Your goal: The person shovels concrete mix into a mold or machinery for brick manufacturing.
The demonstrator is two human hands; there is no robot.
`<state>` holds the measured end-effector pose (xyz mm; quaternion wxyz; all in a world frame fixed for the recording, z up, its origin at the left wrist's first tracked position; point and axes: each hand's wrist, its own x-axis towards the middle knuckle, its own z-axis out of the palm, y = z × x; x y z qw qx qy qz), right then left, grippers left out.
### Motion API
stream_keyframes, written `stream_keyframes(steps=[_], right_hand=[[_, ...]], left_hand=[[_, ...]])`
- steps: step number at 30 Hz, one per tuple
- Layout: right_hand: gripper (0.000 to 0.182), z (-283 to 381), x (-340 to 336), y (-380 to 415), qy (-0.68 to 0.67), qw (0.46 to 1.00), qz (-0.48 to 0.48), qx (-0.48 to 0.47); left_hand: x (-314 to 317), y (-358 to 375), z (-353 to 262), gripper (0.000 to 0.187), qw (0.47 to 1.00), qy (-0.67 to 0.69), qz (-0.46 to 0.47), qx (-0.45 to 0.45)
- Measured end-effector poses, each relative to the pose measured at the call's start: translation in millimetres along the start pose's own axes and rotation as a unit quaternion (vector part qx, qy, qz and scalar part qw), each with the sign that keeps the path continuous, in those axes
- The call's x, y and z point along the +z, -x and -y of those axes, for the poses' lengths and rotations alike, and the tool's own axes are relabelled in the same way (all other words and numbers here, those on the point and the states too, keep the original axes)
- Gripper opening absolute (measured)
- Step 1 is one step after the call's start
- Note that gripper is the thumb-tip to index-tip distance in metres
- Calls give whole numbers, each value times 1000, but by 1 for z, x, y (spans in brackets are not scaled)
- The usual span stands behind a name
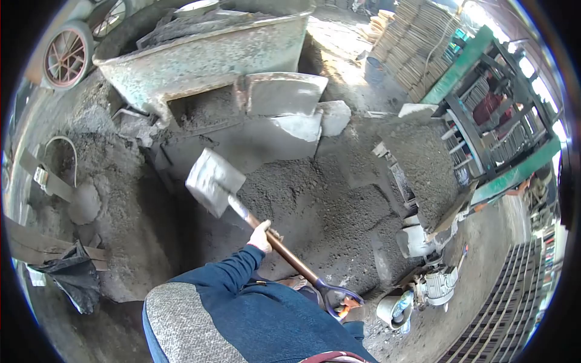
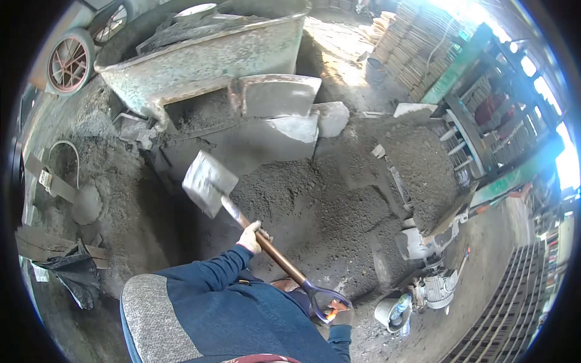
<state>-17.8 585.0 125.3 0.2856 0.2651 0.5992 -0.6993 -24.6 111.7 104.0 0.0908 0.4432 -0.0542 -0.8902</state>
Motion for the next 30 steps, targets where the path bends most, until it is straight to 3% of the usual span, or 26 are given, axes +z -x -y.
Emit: stream_keyframes(steps=[1, 3, 6, 9, 10, 14, 18, 21, 22, 26, 30], right_hand=[[22, 4, 26, 13, -9, 998, 32, 49], [21, 23, 136, 73, -78, 995, 30, -51], [28, 21, 165, 74, -22, 997, 31, 72], [34, 21, 201, 83, -62, 997, 43, 17], [33, 17, 197, 71, -60, 997, 40, 40], [29, 38, 208, 89, -8, 998, 55, -24], [27, 71, 249, 127, -78, 992, 85, -55], [26, 88, 246, 125, -93, 992, 91, -1], [26, 92, 240, 123, -124, 983, 132, 17], [24, 108, 231, 104, -150, 983, 109, -14], [23, 147, 256, 98, -94, 989, 109, -45]], left_hand=[[6, 2, -18, 21, 1000, 13, 28, 3], [23, 13, -53, 25, 999, 9, 44, 13], [33, 11, -90, 26, 997, 18, 78, 11], [47, 15, -114, 26, 995, 14, 96, 16], [47, 15, -117, 26, 994, 18, 105, 19], [58, 26, -123, 25, 994, 25, 103, 15], [65, 16, -126, 25, 992, 48, 120, 8], [79, 21, -116, 25, 993, 43, 111, 9], [85, 21, -111, 25, 992, 44, 114, 11], [108, 9, -104, 23, 991, 47, 122, -12], [141, 5, -120, 24, 985, 87, 142, -37]])
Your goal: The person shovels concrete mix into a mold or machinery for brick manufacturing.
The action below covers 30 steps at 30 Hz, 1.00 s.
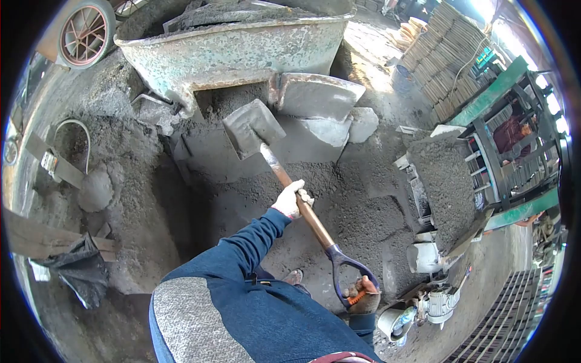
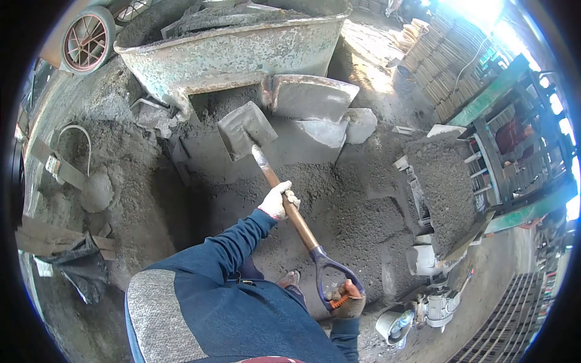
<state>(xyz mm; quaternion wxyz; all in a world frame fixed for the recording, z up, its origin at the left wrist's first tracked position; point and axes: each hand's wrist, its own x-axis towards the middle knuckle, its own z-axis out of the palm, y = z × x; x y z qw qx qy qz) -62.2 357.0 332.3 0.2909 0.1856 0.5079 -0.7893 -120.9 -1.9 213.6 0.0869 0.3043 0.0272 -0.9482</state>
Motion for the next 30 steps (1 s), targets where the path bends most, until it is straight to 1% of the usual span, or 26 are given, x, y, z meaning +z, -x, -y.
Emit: stream_keyframes(steps=[1, 2, 3, 4, 5, 6, 7, 8, 9, 11, 12, 13, 14, 15, 17, 19, 21, 22, 23, 25, 27, 29, 30], right_hand=[[20, 4, 10, -10, -23, 999, 25, 28], [19, 7, 37, -15, -21, 998, 45, 27], [18, 13, 70, -25, -18, 997, 65, 24], [16, 7, 118, -40, 5, 996, 92, 18], [15, -3, 170, -54, 31, 992, 118, 15], [16, -22, 204, -72, 6, 992, 121, 24], [17, -34, 228, -104, -17, 991, 128, 31], [20, -32, 244, -132, 0, 989, 148, -2], [22, -38, 236, -137, 14, 988, 150, -27], [25, -48, 217, -130, 64, 991, 119, -17], [27, -50, 212, -136, 93, 989, 117, -18], [24, -72, 186, -141, 20, 987, 144, 65], [20, -88, 183, -132, -42, 986, 120, 106], [16, -104, 181, -123, -39, 989, 78, 116], [16, -113, 215, -111, -62, 987, 17, 146], [16, -100, 263, -107, -69, 988, 110, 81], [17, -104, 261, -133, -77, 988, 118, 68], [18, -112, 246, -150, -98, 984, 99, 107], [18, -121, 229, -162, -119, 979, 82, 147], [18, -138, 209, -163, -120, 979, 70, 146], [17, -154, 198, -148, -129, 976, 70, 159], [15, -155, 189, -128, -135, 975, 66, 166], [15, -151, 186, -119, -132, 975, 59, 168]], left_hand=[[7, -6, -12, 24, 1000, 11, 7, -6], [11, -13, -34, 24, 1000, 21, 7, -6], [15, -21, -63, 23, 999, 32, 8, -7], [18, -28, -97, 23, 999, 43, 9, -7], [14, -36, -152, 21, 991, -73, 31, 109], [15, -49, -201, 20, 988, -100, 25, 117], [27, -61, -231, 20, 986, -107, 22, 124], [37, -74, -246, 20, 980, -142, 11, 140], [36, -88, -249, 21, 974, -156, -12, 163], [20, -106, -240, 22, 978, -136, -33, 152], [7, -107, -241, 23, 982, -125, -7, 141], [-13, -103, -239, 23, 984, -113, 20, 134], [-15, -82, -236, 23, 978, -159, 24, 131], [-11, -69, -236, 21, 980, -157, -53, 114], [6, -50, -257, 19, 977, -173, -75, 104], [8, -68, -292, 19, 967, -208, 3, 149], [11, -86, -301, 19, 972, -188, -49, 131], [-3, -101, -300, 22, 975, -176, -39, 130], [-10, -100, -291, 23, 971, -182, -57, 143], [-18, -97, -275, 25, 962, -188, -87, 179], [-31, -88, -272, 22, 956, -228, -86, 163], [-37, -75, -267, 20, 947, -265, -90, 155], [-41, -73, -265, 20, 946, -278, -74, 152]])
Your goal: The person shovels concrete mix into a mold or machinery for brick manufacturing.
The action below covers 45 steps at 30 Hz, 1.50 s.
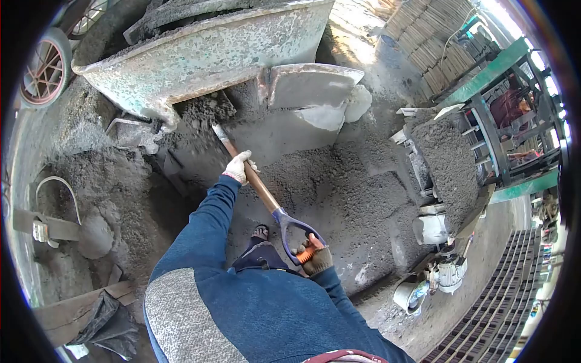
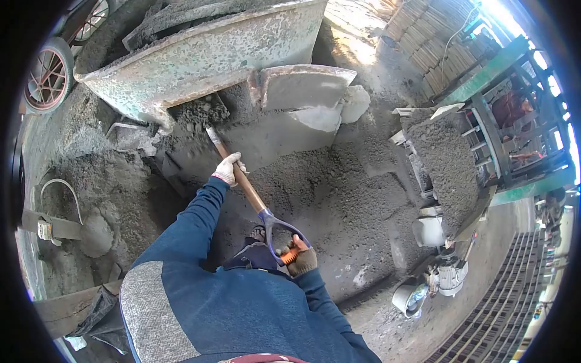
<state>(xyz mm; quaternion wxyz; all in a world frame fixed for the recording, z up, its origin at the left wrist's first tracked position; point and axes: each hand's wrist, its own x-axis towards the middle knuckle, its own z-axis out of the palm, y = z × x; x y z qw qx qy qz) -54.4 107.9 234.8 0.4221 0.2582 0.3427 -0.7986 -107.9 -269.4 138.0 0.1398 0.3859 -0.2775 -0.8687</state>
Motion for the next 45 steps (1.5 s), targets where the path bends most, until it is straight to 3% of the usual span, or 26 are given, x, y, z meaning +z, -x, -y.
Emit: stream_keyframes(steps=[7, 9, 10, 13, 15, 17, 19, 20, 23, 25, 28, 31, 32, 35, 37, 39, 41, 43, 45], right_hand=[[17, 6, -100, 30, -43, 995, -86, 4], [15, 5, -134, 42, -43, 996, -84, -5], [11, 7, -119, 60, -32, 983, -171, -59], [10, -27, -237, 63, -39, 956, -271, -108], [11, -33, -262, 106, -58, 958, -271, -80], [10, -33, -280, 141, -46, 950, -306, -51], [21, -59, -337, 164, -76, 947, -310, -18], [12, -72, -362, 179, -135, 945, -299, 0], [11, -93, -406, 224, -198, 917, -340, 72], [9, -118, -444, 248, -246, 912, -322, 66], [9, -151, -483, 272, -299, 907, -297, 14], [12, -161, -487, 280, -336, 899, -278, -49], [13, -163, -484, 279, -346, 895, -272, -68], [18, -138, -444, 274, -333, 879, -272, -207], [19, -103, -427, 259, -296, 844, -301, -330], [18, -66, -412, 244, -240, 784, -305, -484], [14, 22, -332, 269, -129, 685, -357, -622], [26, 75, -276, 283, -103, 608, -374, -692], [25, 97, -247, 272, 54, 454, -559, -692]], left_hand=[[-9, -19, 36, 23, 991, 117, -26, -61], [-11, -20, 71, 21, 993, -14, -89, -81], [-9, -8, 85, 21, 990, -36, -93, -98], [-15, 23, 145, 20, 988, -55, -92, -107], [-28, 39, 187, 21, 974, -28, -121, -190], [-11, 88, 213, 21, 971, -81, -112, -195], [-38, 91, 262, 22, 953, -145, -93, -250], [-40, 102, 283, 22, 950, -131, -121, -257], [-34, 124, 336, 22, 933, -128, -146, -302], [-30, 131, 372, 20, 923, -137, -147, -327], [26, 151, 401, 18, 908, -205, -132, -341], [125, 185, 419, 18, 917, -256, -60, -301], [162, 201, 423, 16, 924, -278, -18, -260], [271, 218, 437, 17, 912, -262, 114, -295], [360, 240, 438, 22, 882, -240, 276, -298], [449, 254, 448, 24, 854, -217, 358, -309], [531, 268, 454, 23, 806, -145, 444, -365], [596, 286, 454, 22, 766, -147, 505, -369], [634, 298, 453, 22, 722, -141, 548, -398]])
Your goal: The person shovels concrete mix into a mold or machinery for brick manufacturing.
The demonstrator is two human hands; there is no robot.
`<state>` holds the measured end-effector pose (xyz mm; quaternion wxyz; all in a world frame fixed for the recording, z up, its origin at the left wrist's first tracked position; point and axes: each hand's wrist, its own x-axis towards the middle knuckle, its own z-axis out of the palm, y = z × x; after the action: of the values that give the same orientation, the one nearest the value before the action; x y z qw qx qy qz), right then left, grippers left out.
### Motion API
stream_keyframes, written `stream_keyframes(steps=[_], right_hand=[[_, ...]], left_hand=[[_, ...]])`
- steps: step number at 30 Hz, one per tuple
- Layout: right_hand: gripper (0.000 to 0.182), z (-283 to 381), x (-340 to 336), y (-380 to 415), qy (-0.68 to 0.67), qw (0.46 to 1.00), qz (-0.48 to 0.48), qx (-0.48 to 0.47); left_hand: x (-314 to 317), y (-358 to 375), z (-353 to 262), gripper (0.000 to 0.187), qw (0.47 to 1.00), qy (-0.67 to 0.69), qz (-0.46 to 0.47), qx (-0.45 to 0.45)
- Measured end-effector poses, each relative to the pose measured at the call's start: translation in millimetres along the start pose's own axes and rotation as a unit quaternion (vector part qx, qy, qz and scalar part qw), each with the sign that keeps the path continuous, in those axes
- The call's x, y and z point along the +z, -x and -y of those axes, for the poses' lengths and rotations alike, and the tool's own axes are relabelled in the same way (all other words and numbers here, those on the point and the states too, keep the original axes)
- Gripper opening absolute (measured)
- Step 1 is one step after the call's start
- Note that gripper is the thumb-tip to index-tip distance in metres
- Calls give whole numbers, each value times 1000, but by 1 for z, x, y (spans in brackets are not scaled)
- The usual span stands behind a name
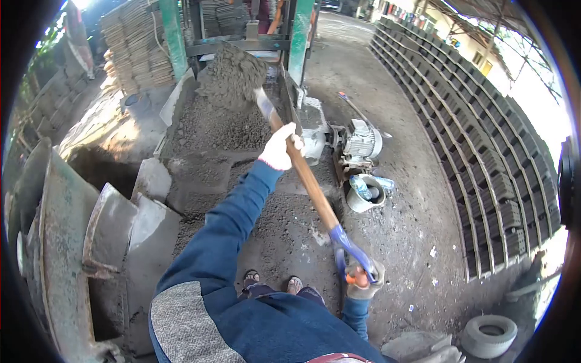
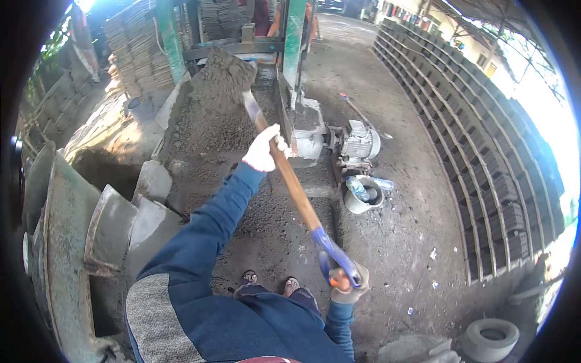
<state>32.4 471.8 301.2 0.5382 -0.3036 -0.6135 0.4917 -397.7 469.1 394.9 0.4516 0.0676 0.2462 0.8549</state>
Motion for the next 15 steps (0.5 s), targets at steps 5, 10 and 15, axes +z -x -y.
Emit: stream_keyframes(steps=[5, 10, 15], right_hand=[[19, 69, 72, 6, 325, 843, 213, -372], [14, -63, 62, 78, 453, 783, 260, -338], [50, -97, 20, 96, 634, 615, 470, -14]], left_hand=[[-39, -10, -19, 23, 999, 2, 36, -34], [-89, 35, -8, 24, 997, -41, -35, -63], [-104, 128, -14, 23, 999, 18, -23, -30]])
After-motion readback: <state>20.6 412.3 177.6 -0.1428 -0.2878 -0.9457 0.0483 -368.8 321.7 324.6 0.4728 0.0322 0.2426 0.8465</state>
